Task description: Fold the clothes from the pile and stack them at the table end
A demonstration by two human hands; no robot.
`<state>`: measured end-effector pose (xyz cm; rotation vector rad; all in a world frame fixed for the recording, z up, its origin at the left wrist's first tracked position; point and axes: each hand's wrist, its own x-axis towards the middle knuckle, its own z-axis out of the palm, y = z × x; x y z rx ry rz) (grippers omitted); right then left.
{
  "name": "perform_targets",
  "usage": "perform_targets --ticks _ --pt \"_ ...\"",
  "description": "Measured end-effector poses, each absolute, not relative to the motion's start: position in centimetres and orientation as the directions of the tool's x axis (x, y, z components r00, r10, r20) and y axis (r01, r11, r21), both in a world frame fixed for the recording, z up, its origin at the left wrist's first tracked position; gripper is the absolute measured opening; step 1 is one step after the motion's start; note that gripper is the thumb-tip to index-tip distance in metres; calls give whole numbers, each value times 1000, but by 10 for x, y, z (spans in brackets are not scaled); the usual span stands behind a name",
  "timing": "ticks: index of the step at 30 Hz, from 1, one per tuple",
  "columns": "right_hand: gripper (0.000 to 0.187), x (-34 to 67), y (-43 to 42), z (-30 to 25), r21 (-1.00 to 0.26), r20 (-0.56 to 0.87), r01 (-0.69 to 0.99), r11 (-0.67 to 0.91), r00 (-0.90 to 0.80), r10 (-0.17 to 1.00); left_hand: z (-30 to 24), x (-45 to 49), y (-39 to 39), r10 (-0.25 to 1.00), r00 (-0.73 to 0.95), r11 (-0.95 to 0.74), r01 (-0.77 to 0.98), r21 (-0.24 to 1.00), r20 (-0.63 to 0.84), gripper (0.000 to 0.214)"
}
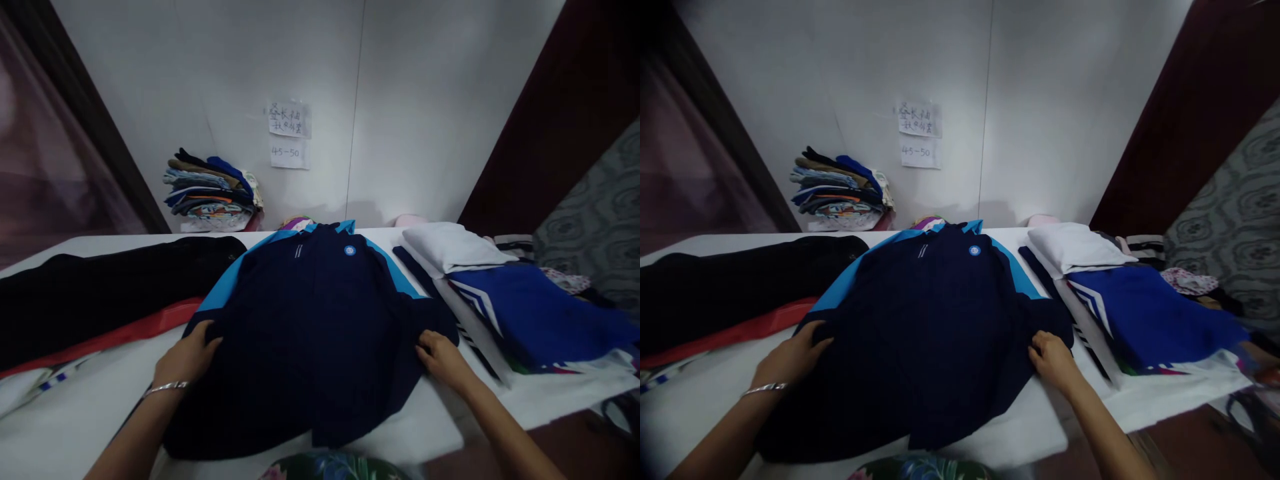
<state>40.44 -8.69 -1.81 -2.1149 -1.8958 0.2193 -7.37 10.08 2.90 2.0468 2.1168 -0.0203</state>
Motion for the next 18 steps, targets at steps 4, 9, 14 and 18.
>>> perform_targets --ticks 4,9,14,18 --pt "19 412 -111 -13 -462 105 885 -53 113 988 18 -77 103 979 -18 45 990 131 -201 65" --pt "35 437 -100 -7 -387 432 920 -65 243 869 24 -68 96 996 73 -77 989 122 44 60" --pt "57 468 -70 -23 -258 189 914 -313 365 912 22 -9 55 899 410 -438 845 307 155 53" --pt "36 474 -57 -21 -237 95 888 -395 425 900 17 55 10 737 672 -623 634 459 72 42"
